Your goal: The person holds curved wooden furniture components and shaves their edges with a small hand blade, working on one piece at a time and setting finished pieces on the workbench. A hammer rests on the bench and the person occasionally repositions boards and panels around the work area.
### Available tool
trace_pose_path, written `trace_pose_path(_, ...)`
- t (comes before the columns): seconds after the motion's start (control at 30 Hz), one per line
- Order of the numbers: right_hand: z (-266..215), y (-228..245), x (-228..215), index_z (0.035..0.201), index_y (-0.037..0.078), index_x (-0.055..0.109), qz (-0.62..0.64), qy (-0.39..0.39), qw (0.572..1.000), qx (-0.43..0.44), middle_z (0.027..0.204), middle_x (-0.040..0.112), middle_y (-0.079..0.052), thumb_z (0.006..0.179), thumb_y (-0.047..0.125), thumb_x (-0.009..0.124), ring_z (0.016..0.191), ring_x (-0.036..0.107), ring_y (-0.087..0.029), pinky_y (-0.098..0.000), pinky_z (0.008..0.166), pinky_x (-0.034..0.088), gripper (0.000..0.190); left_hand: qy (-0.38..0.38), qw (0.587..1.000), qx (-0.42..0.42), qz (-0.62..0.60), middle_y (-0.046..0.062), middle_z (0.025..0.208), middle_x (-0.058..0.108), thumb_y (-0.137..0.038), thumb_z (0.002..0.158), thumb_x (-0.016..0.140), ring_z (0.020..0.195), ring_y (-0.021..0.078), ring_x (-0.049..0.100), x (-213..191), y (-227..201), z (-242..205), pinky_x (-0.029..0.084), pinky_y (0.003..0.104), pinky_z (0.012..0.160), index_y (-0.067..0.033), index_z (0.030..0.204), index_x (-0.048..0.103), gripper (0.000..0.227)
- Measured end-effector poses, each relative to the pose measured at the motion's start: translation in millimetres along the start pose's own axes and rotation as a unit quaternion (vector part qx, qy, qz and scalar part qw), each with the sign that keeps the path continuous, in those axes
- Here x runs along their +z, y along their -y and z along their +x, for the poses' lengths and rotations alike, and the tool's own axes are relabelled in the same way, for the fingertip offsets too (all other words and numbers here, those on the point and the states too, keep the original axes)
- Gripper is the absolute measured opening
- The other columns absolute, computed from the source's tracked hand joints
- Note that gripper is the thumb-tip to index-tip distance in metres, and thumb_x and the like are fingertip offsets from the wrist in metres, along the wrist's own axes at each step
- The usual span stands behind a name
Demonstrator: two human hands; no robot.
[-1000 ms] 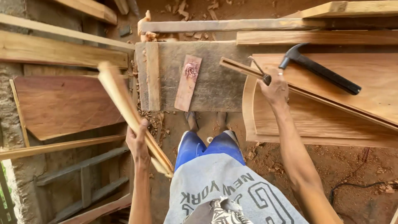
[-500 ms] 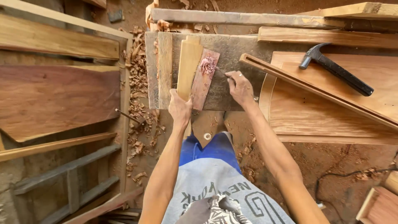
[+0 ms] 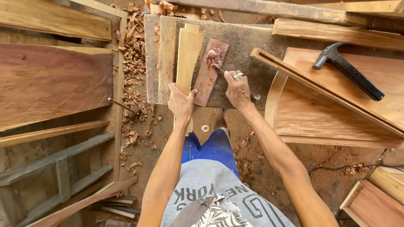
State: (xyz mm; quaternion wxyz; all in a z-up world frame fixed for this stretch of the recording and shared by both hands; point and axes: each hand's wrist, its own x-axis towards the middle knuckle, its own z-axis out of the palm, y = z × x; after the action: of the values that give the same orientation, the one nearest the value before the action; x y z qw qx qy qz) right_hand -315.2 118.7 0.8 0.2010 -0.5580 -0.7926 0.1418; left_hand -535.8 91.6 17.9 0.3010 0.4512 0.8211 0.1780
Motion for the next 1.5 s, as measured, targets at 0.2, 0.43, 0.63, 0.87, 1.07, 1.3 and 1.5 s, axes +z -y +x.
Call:
trace_pose_path(0.2,7.4,-11.6,-18.7,0.107,-0.001,0.060,0.073,0.029,0.996,-0.030,0.093,0.060,-0.016,0.089,-0.009,0.059,0.090,0.059,-0.034,-0.0439,0.075,0.046,0.019,-0.012,1.000,-0.001,0.011,0.023,0.093,0.072,-0.033,0.072,0.093,0.088,0.0466,0.068,3.6,0.2,-1.8,0.051,0.054,0.077,-0.0040,0.115,0.046,0.070)
trace_pose_path(0.43,-13.1,-6.4,-17.6,0.104,0.000,0.059,0.078,0.056,0.995,-0.029,0.092,0.062,-0.018,0.086,-0.012,0.058,0.087,0.061,-0.037,-0.0459,0.074,0.049,0.021,-0.007,1.000,0.006,0.000,0.024,0.093,0.071,-0.033,0.072,0.092,0.089,0.0473,0.067,5.2,6.6,-3.5,0.051,0.054,0.077,-0.0033,0.115,0.047,0.069)
trace_pose_path(0.63,-49.1,92.3,-128.0,0.121,0.001,0.065,0.343,-0.044,0.893,0.287,0.102,0.071,-0.010,0.098,0.001,0.062,0.081,0.065,-0.016,-0.0269,0.068,0.054,0.023,0.028,0.966,-0.016,-0.255,0.014,0.103,0.071,-0.039,0.084,0.085,0.095,0.0327,0.068,-45.0,-6.2,7.9,0.053,0.045,0.085,-0.0022,0.120,0.058,0.058)
trace_pose_path(0.87,-51.0,155.4,-224.2,0.127,0.002,0.061,0.406,-0.127,0.884,0.195,0.097,0.073,-0.007,0.100,0.001,0.060,0.078,0.063,-0.009,-0.0236,0.066,0.053,0.026,-0.007,0.750,0.033,-0.661,0.014,0.106,0.067,-0.039,0.093,0.073,0.095,0.0237,0.067,-136.4,-116.9,17.0,0.059,0.041,0.084,-0.0049,0.129,0.050,0.055)
trace_pose_path(1.07,-34.3,173.1,-246.1,0.125,0.003,0.065,0.305,-0.180,0.928,0.116,0.095,0.074,-0.006,0.099,0.003,0.064,0.078,0.067,-0.010,-0.0233,0.065,0.053,0.026,-0.024,0.649,-0.006,-0.761,0.009,0.094,0.064,-0.046,0.096,0.062,0.080,0.0234,0.071,-175.3,-159.7,3.1,0.064,0.040,0.070,-0.0043,0.134,0.043,0.059)
trace_pose_path(1.3,-18.1,175.1,-249.0,0.123,0.003,0.068,0.156,-0.180,0.971,0.034,0.101,0.074,-0.012,0.096,-0.003,0.063,0.087,0.071,-0.020,-0.0322,0.071,0.056,0.028,-0.060,0.650,0.001,-0.758,0.006,0.090,0.062,-0.057,0.097,0.057,0.075,0.0181,0.067,-178.3,-162.9,4.7,0.063,0.035,0.065,-0.0080,0.143,0.039,0.069)
trace_pose_path(1.5,-27.9,175.1,-241.4,0.129,0.001,0.066,0.006,-0.147,0.989,-0.004,0.105,0.073,-0.014,0.088,-0.007,0.063,0.093,0.067,-0.029,-0.0424,0.082,0.057,0.042,-0.087,0.670,-0.013,-0.737,0.005,0.090,0.064,-0.058,0.096,0.055,0.074,0.0171,0.068,-195.3,-169.9,-10.4,0.065,0.038,0.062,-0.0094,0.148,0.035,0.074)
